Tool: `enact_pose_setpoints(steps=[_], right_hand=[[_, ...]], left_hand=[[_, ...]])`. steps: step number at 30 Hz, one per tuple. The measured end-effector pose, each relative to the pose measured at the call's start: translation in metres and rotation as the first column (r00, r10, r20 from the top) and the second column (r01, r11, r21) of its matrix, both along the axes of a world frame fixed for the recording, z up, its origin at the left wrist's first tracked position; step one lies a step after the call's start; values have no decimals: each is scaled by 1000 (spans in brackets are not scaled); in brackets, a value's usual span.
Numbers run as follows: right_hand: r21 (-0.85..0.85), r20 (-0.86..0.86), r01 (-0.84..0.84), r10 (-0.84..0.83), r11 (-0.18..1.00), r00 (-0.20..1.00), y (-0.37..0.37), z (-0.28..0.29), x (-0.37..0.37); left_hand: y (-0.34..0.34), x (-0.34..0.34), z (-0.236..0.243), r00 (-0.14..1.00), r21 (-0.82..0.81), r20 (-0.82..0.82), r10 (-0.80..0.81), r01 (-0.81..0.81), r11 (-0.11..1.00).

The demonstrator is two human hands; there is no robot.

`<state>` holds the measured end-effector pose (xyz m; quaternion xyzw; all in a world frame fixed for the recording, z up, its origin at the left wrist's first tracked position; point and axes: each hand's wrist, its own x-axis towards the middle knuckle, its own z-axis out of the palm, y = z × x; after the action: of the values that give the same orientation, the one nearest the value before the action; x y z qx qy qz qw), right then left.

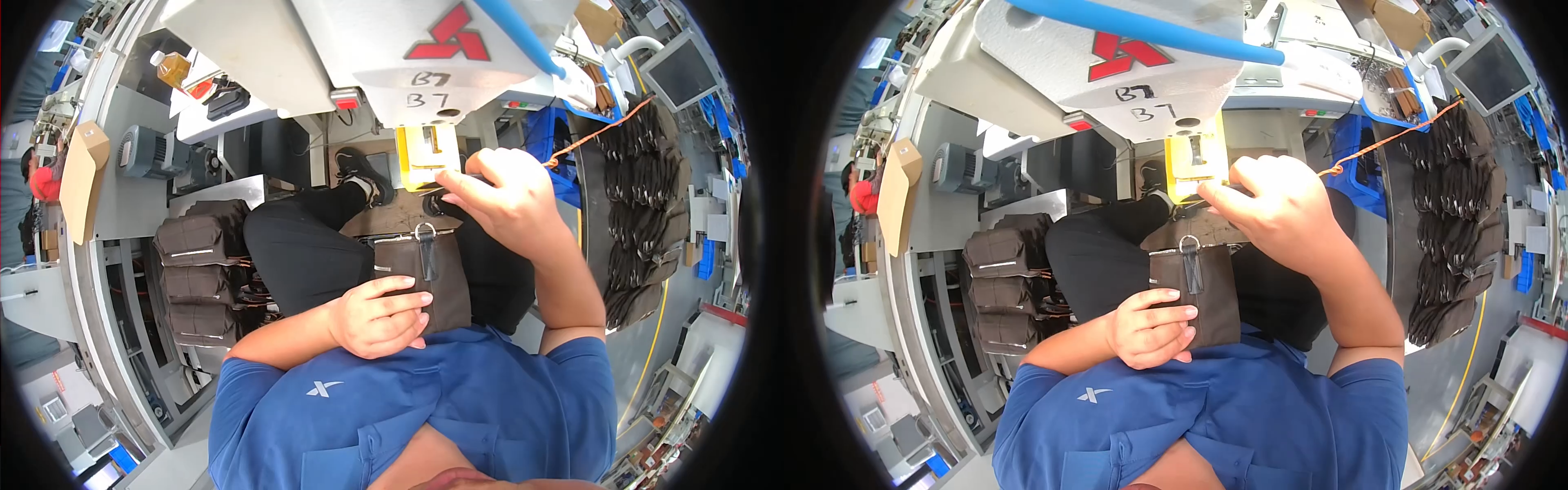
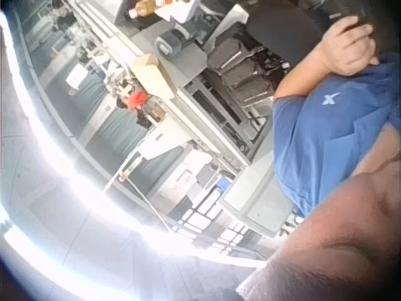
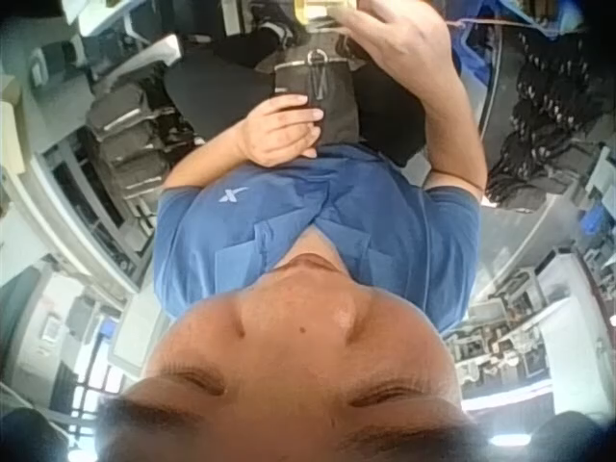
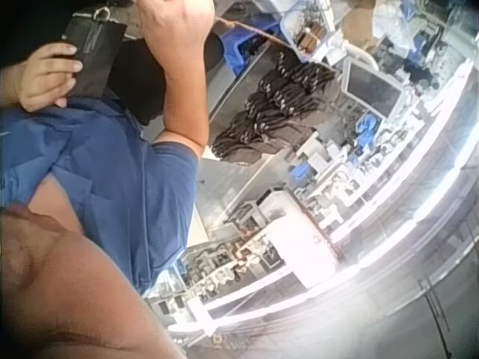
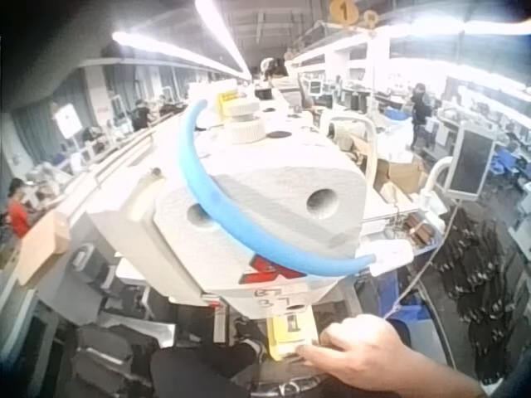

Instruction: Sewing and finishing a leather or fabric pouch using an industrial sewing machine.

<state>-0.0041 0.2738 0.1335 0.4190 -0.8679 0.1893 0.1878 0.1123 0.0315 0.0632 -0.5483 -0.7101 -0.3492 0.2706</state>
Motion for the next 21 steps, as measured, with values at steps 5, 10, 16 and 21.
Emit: enact_pose_setpoints(steps=[5,10,16,21], right_hand=[[30,-9,15,-15,999,1000,-2,-2,-2],[-141,116,48,-31,989,993,14,-12,-6],[-585,573,619,-273,524,773,56,-80,-46],[-283,672,866,-560,411,485,120,-134,-132]], left_hand=[[2,-1,2,1000,10,6,-8,8,1000],[3,-5,3,997,34,-12,-81,81,996],[-9,-2,2,999,-3,34,-15,15,1000],[-7,1,4,999,-11,29,-25,25,1000]])
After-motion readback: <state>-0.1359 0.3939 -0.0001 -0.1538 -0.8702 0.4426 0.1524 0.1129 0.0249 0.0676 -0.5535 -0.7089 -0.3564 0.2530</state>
